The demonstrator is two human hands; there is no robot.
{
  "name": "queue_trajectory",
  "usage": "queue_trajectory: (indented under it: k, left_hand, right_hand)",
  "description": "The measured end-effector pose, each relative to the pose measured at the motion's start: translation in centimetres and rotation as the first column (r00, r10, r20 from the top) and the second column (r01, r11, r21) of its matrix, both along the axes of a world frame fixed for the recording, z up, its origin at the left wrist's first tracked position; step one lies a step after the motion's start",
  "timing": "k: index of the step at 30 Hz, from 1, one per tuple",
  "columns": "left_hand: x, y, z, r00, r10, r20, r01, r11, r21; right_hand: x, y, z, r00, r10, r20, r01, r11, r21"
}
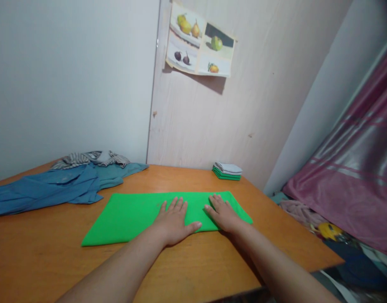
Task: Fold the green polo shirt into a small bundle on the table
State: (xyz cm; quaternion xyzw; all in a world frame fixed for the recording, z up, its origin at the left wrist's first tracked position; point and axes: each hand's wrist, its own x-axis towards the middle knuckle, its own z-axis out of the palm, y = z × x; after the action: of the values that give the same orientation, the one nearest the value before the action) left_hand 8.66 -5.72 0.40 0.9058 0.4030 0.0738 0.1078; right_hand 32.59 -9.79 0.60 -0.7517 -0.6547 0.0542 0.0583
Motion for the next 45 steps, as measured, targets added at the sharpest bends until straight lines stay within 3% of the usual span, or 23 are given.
queue_trajectory:
  k: [3,6,12,16,22,28,32,40,45]
  left_hand:
    - [0.0,0.0,0.1,1.0,0.002,-0.001,-0.002,1.0,-0.007]
    - [-0.1,-0.2,0.4,1.0,0.005,-0.005,-0.005,1.0,-0.015]
    - [-0.1,-0.3,0.6,1.0,0.007,0.0,-0.007,1.0,-0.018]
    - [-0.1,-0.4,0.6,1.0,0.009,-0.003,-0.009,1.0,-0.024]
    - [-0.3,-0.4,0.6,1.0,0.009,0.007,-0.009,1.0,-0.021]
    - [-0.4,-0.5,0.5,1.0,-0.002,0.014,0.002,1.0,-0.027]
    - [-0.4,-0.6,0.7,1.0,-0.001,0.013,0.001,0.999,-0.036]
    - [-0.3,-0.4,0.4,1.0,-0.008,0.023,0.008,1.0,-0.029]
    - [-0.4,-0.7,0.7,1.0,-0.009,0.013,0.01,0.999,-0.045]
  right_hand:
    - [2.5,-0.6,-0.6,0.989,-0.116,0.087,0.113,0.993,0.039]
    - [4.2,-0.9,-1.5,0.981,-0.175,0.089,0.176,0.984,-0.005]
    - [4.9,-0.7,-2.2,0.981,-0.173,0.089,0.178,0.983,-0.044]
    - [5.4,0.1,-1.6,0.985,-0.155,0.078,0.161,0.984,-0.078]
    - [6.8,2.3,-0.8,0.983,-0.16,0.085,0.163,0.986,-0.03]
    - [8.2,3.2,-2.1,0.975,-0.218,0.051,0.222,0.972,-0.075]
    - [8.6,3.2,-2.6,0.977,-0.204,0.058,0.209,0.974,-0.086]
    - [8.0,4.6,-1.1,0.974,-0.191,0.121,0.202,0.976,-0.085]
    - [7.2,5.1,-2.0,0.978,-0.178,0.113,0.186,0.98,-0.067]
